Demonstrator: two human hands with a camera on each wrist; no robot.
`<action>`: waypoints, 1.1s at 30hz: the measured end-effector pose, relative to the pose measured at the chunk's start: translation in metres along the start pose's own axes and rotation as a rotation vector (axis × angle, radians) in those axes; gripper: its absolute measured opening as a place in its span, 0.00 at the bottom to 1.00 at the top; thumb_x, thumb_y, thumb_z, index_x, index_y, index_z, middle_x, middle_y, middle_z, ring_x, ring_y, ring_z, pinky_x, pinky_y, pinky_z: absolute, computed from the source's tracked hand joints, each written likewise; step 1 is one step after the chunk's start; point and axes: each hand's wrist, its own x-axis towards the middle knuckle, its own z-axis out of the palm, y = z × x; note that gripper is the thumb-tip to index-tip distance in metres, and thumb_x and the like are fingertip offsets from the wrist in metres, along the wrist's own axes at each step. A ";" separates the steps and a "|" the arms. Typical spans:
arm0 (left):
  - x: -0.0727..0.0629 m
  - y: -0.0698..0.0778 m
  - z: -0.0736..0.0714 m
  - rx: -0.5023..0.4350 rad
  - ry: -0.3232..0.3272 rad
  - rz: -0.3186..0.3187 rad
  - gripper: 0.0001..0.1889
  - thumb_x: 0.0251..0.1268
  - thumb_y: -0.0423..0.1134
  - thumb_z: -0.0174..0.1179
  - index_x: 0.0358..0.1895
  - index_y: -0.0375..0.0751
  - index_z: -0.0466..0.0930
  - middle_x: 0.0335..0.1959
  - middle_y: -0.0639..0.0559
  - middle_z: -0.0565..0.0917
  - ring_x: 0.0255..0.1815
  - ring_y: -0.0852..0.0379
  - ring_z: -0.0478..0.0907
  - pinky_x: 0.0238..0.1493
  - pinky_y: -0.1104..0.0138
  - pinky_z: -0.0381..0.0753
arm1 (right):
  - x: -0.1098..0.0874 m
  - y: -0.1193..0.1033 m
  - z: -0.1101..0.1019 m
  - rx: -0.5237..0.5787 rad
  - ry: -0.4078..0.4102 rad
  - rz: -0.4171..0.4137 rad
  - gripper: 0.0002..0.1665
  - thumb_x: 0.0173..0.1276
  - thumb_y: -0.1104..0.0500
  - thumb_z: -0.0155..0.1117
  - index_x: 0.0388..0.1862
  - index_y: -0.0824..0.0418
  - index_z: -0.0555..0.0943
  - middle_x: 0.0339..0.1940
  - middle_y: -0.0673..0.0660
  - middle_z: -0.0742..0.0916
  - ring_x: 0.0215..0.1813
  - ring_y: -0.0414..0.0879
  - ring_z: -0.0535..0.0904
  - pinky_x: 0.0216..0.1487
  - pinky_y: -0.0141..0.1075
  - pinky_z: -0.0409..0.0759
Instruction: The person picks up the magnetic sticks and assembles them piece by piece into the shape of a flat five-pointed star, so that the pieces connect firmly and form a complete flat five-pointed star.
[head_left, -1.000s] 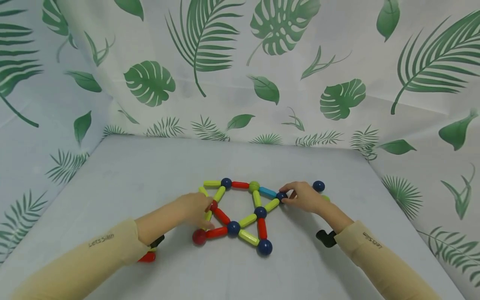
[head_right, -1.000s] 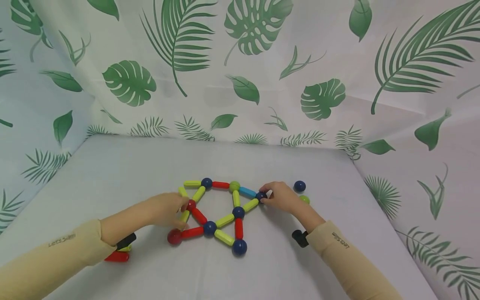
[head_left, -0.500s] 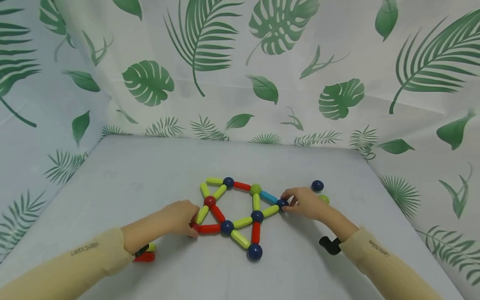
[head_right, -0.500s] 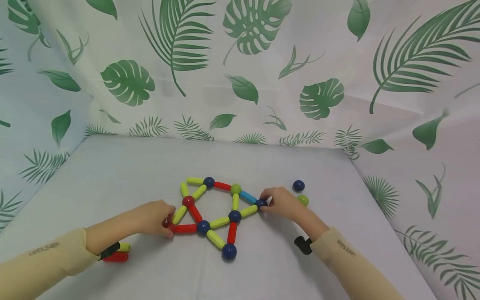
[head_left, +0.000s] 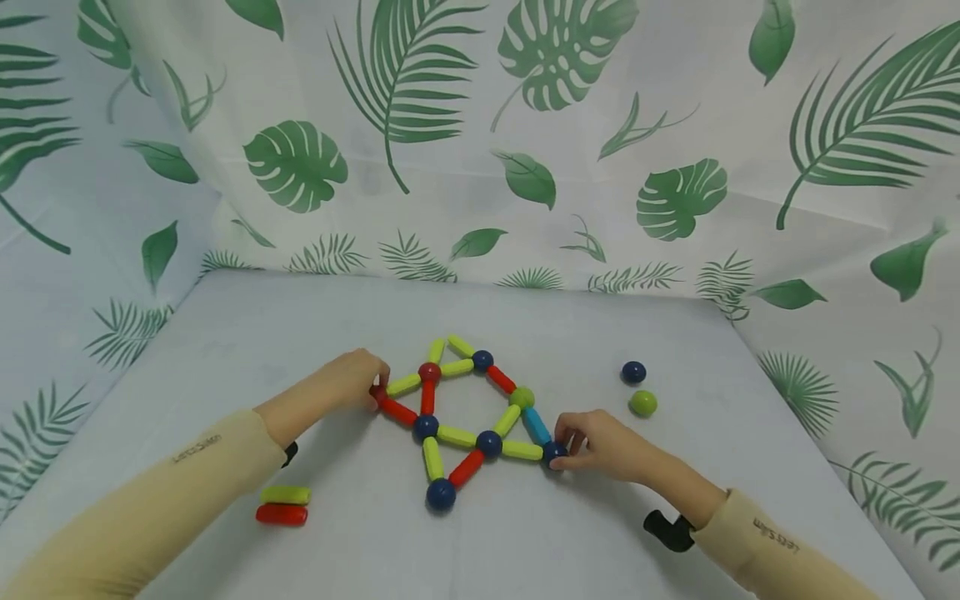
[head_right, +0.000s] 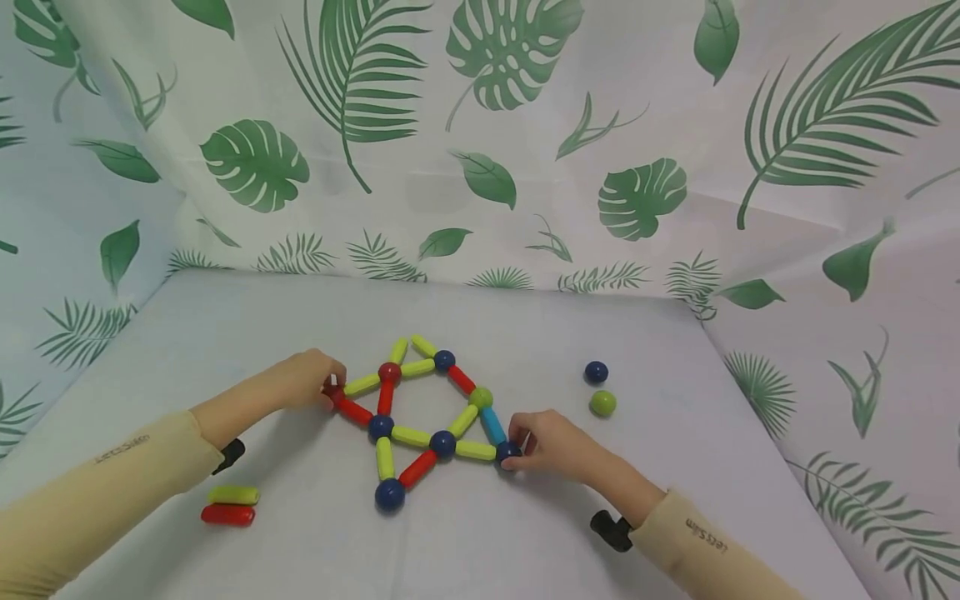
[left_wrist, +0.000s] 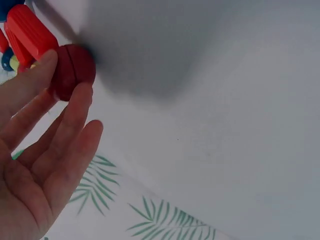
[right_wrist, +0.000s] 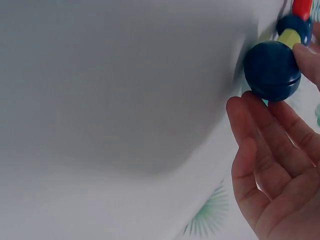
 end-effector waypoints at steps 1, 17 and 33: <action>0.004 -0.001 -0.001 0.008 0.007 -0.006 0.12 0.49 0.30 0.67 0.40 0.38 0.81 0.31 0.49 0.78 0.31 0.54 0.72 0.39 0.63 0.76 | -0.001 -0.002 0.002 0.001 -0.009 -0.004 0.14 0.55 0.48 0.68 0.33 0.54 0.76 0.27 0.41 0.81 0.31 0.35 0.76 0.32 0.31 0.75; 0.039 0.004 -0.007 0.093 0.083 -0.016 0.16 0.52 0.26 0.62 0.46 0.38 0.81 0.41 0.44 0.81 0.37 0.51 0.74 0.47 0.60 0.75 | -0.006 -0.035 0.024 0.036 -0.085 -0.073 0.15 0.54 0.45 0.68 0.31 0.51 0.75 0.26 0.39 0.79 0.31 0.35 0.75 0.33 0.30 0.75; 0.037 0.006 -0.005 0.082 0.098 -0.037 0.16 0.53 0.26 0.61 0.47 0.39 0.81 0.42 0.44 0.81 0.39 0.51 0.74 0.49 0.59 0.74 | -0.008 -0.012 0.000 -0.082 0.064 -0.022 0.13 0.58 0.49 0.66 0.36 0.55 0.80 0.34 0.46 0.83 0.35 0.40 0.77 0.35 0.36 0.78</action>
